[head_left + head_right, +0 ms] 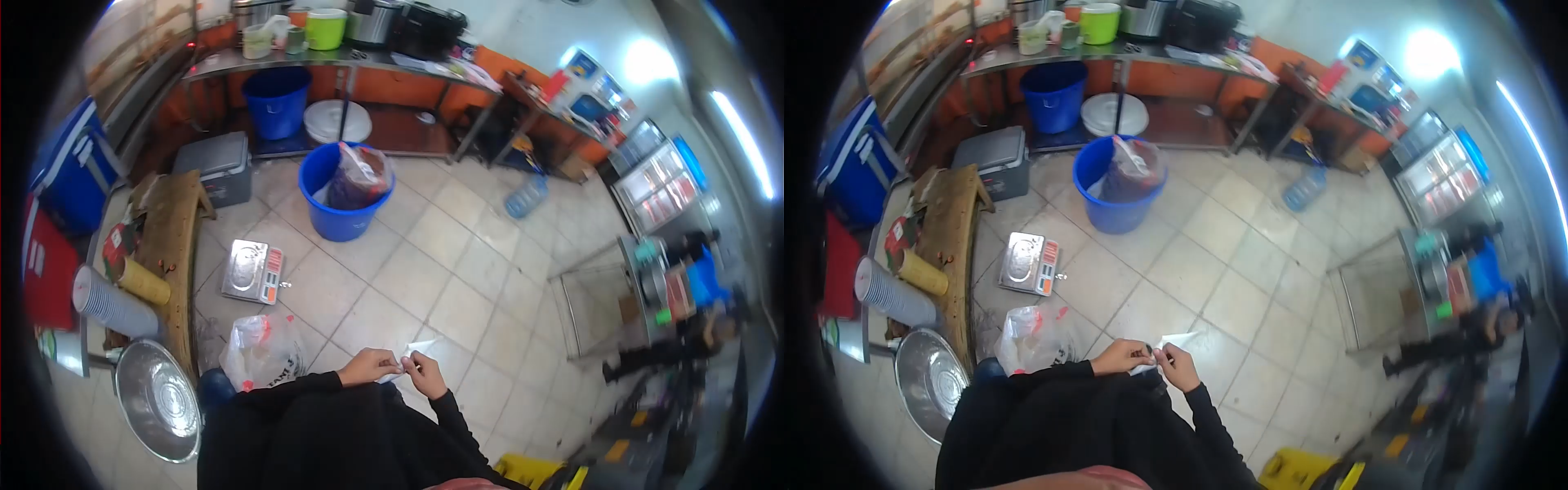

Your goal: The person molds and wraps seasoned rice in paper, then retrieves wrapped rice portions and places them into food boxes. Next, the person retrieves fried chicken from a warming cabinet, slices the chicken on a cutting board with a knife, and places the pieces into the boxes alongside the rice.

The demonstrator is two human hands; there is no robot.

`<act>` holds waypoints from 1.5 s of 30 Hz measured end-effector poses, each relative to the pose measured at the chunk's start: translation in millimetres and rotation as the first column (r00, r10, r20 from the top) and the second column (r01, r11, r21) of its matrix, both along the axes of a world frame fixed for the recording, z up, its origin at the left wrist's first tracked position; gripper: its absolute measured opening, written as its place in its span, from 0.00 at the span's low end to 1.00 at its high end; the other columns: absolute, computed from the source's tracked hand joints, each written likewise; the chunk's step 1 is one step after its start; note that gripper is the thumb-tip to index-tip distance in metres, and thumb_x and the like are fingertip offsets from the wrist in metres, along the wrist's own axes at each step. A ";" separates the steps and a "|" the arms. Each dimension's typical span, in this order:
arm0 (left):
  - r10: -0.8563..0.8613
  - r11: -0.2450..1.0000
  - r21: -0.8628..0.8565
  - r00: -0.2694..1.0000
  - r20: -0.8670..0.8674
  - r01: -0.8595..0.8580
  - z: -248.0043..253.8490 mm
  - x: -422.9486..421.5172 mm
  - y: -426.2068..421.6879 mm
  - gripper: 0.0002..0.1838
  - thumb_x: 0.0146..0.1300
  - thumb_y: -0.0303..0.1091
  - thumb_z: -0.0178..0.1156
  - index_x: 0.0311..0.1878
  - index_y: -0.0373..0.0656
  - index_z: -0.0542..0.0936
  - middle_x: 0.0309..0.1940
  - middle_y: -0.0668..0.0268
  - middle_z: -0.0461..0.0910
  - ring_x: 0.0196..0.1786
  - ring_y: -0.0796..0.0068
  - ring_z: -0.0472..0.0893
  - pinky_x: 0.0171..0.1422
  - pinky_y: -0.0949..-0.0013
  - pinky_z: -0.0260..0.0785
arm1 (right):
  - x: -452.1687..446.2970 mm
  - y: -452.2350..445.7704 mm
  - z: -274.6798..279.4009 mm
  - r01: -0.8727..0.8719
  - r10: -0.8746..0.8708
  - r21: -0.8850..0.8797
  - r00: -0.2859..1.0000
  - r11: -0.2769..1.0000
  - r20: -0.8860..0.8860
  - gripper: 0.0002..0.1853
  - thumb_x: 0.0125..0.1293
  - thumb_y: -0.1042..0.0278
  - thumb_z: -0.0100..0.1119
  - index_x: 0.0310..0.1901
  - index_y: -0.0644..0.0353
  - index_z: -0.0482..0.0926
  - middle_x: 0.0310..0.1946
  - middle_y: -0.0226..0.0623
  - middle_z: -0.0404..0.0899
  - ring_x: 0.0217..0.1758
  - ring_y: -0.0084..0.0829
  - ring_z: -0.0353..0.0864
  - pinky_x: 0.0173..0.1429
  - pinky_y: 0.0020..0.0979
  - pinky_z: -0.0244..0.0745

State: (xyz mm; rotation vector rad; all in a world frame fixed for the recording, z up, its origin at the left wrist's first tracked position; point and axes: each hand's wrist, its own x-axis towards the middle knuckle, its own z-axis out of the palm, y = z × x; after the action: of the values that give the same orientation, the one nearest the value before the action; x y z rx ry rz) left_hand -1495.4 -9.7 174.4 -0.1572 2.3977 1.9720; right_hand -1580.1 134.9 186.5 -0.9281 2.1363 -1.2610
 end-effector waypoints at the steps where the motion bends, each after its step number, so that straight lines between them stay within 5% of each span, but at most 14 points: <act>1: 0.047 0.999 -0.014 0.999 0.007 -0.047 4.2 -14.4 -9.5 0.10 0.49 0.37 0.58 0.25 0.39 0.74 0.19 0.62 0.74 0.21 0.75 0.73 0.26 0.74 0.63 | -26.3 -17.9 5.6 -0.112 0.111 -0.005 0.992 0.994 -0.064 0.17 0.58 0.58 0.46 0.20 0.65 0.66 0.12 0.38 0.65 0.15 0.24 0.63 0.21 0.24 0.59; 8: 0.525 0.839 -0.093 0.842 -0.121 -0.537 19.4 -62.8 -88.9 0.09 0.48 0.33 0.60 0.25 0.38 0.74 0.17 0.67 0.73 0.21 0.84 0.70 0.25 0.78 0.62 | -133.8 -155.1 27.9 -0.687 0.672 -0.069 0.724 0.724 -0.158 0.11 0.58 0.68 0.44 0.21 0.65 0.65 0.15 0.44 0.64 0.18 0.39 0.65 0.23 0.31 0.59; 11: 0.638 0.761 -0.104 0.768 -0.061 -0.641 27.6 -80.3 -128.4 0.08 0.47 0.32 0.59 0.25 0.37 0.73 0.18 0.62 0.73 0.20 0.76 0.72 0.25 0.74 0.63 | -155.4 -210.2 32.8 -0.698 0.635 -0.118 0.698 0.706 -0.330 0.11 0.56 0.67 0.48 0.22 0.65 0.66 0.15 0.45 0.65 0.18 0.38 0.67 0.22 0.30 0.60; 14: 0.658 0.729 -0.100 0.733 -0.174 -0.678 22.1 -101.7 -173.9 0.08 0.48 0.31 0.59 0.25 0.37 0.73 0.19 0.62 0.74 0.21 0.75 0.73 0.26 0.74 0.63 | -175.4 -259.4 38.6 -0.615 0.607 -0.079 0.788 0.785 -0.101 0.12 0.54 0.64 0.49 0.22 0.63 0.67 0.15 0.45 0.68 0.20 0.41 0.70 0.24 0.33 0.63; 17: 0.626 0.722 -0.184 0.743 -0.237 -0.667 32.9 -121.2 -219.5 0.07 0.47 0.31 0.58 0.25 0.38 0.73 0.19 0.61 0.72 0.21 0.70 0.72 0.26 0.72 0.63 | -194.5 -312.7 53.0 -0.609 0.595 0.033 0.762 0.793 -0.255 0.12 0.53 0.62 0.51 0.22 0.64 0.68 0.14 0.45 0.68 0.19 0.39 0.71 0.23 0.32 0.64; 24: 0.661 0.624 -0.217 0.655 -0.365 -0.751 40.1 -152.5 -310.6 0.06 0.46 0.29 0.59 0.25 0.39 0.73 0.19 0.62 0.71 0.21 0.68 0.71 0.25 0.72 0.63 | -226.1 -424.8 50.0 -0.664 0.660 0.016 0.739 0.747 -0.136 0.13 0.54 0.65 0.50 0.21 0.67 0.67 0.13 0.45 0.68 0.15 0.36 0.70 0.20 0.30 0.61; 26: 0.724 0.605 -0.143 0.616 -0.309 -0.783 40.5 -156.6 -339.6 0.06 0.47 0.29 0.59 0.25 0.39 0.73 0.19 0.63 0.71 0.21 0.73 0.72 0.25 0.73 0.63 | -230.9 -456.9 48.4 -0.660 0.658 -0.060 0.752 0.749 -0.051 0.13 0.56 0.65 0.49 0.22 0.66 0.67 0.10 0.39 0.65 0.13 0.23 0.64 0.18 0.26 0.57; 28: 0.733 0.642 -0.125 0.653 -0.190 -0.756 41.7 -155.7 -375.1 0.07 0.48 0.30 0.59 0.28 0.38 0.74 0.21 0.65 0.74 0.25 0.79 0.74 0.28 0.76 0.66 | -234.4 -492.9 47.3 -0.660 0.659 -0.126 0.750 0.740 -0.058 0.13 0.56 0.64 0.50 0.21 0.66 0.67 0.10 0.38 0.64 0.13 0.22 0.61 0.19 0.25 0.56; 31: 0.724 0.671 0.300 0.687 -0.063 -0.678 41.0 -161.8 -439.9 0.14 0.50 0.28 0.57 0.41 0.38 0.71 0.33 0.66 0.74 0.36 0.79 0.73 0.43 0.74 0.65 | -245.4 -552.0 49.4 -0.703 0.726 -0.239 0.688 0.670 0.011 0.14 0.55 0.65 0.51 0.20 0.66 0.67 0.11 0.38 0.63 0.13 0.25 0.60 0.20 0.26 0.56; 32: 0.737 0.656 0.294 0.674 -0.050 -0.695 44.7 -165.8 -462.1 0.14 0.50 0.28 0.57 0.41 0.38 0.71 0.33 0.66 0.74 0.36 0.79 0.73 0.43 0.74 0.65 | -247.9 -569.3 50.9 -0.712 0.739 -0.245 0.674 0.658 0.024 0.14 0.55 0.65 0.51 0.20 0.66 0.67 0.11 0.38 0.63 0.13 0.25 0.60 0.20 0.26 0.56; 34: 0.706 0.628 -0.033 0.587 -0.396 -0.777 63.9 -176.7 -507.5 0.16 0.48 0.26 0.56 0.43 0.42 0.71 0.40 0.64 0.72 0.44 0.73 0.71 0.48 0.70 0.63 | -254.2 -606.4 60.7 -0.785 0.804 -0.224 0.595 0.578 -0.010 0.14 0.55 0.65 0.51 0.19 0.65 0.67 0.12 0.38 0.62 0.14 0.28 0.60 0.20 0.27 0.56; 37: 0.550 0.644 -0.384 0.749 -0.369 -0.662 82.1 -185.2 -562.9 0.15 0.44 0.24 0.56 0.40 0.45 0.73 0.43 0.65 0.70 0.49 0.66 0.68 0.51 0.65 0.61 | -262.6 -655.8 78.7 -0.844 0.844 -0.280 0.511 0.457 -0.163 0.13 0.53 0.67 0.53 0.18 0.65 0.66 0.13 0.40 0.63 0.16 0.35 0.63 0.21 0.29 0.57; 41: 0.427 0.418 -0.614 0.742 -0.517 -0.669 91.9 -187.8 -630.1 0.11 0.41 0.25 0.57 0.33 0.46 0.74 0.42 0.66 0.71 0.50 0.66 0.68 0.53 0.62 0.60 | -275.9 -720.1 102.4 -0.929 0.849 -0.215 0.364 0.301 -0.383 0.12 0.50 0.69 0.54 0.17 0.64 0.65 0.15 0.40 0.65 0.19 0.40 0.67 0.23 0.33 0.60; 45: 0.374 0.347 -0.715 0.788 -0.488 -0.607 98.6 -188.8 -672.4 0.08 0.46 0.26 0.55 0.32 0.46 0.74 0.37 0.70 0.74 0.48 0.70 0.70 0.50 0.63 0.61 | -292.7 -771.3 115.5 -0.969 0.756 -0.065 0.227 0.238 -0.614 0.09 0.48 0.70 0.55 0.18 0.61 0.67 0.16 0.36 0.66 0.21 0.36 0.68 0.25 0.32 0.63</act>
State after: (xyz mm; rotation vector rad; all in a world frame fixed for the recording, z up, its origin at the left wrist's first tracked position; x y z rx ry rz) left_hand -1684.1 -682.0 273.0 -0.8068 3.6049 0.5955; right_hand -1872.8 -636.4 302.0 -2.4462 0.9735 -0.8485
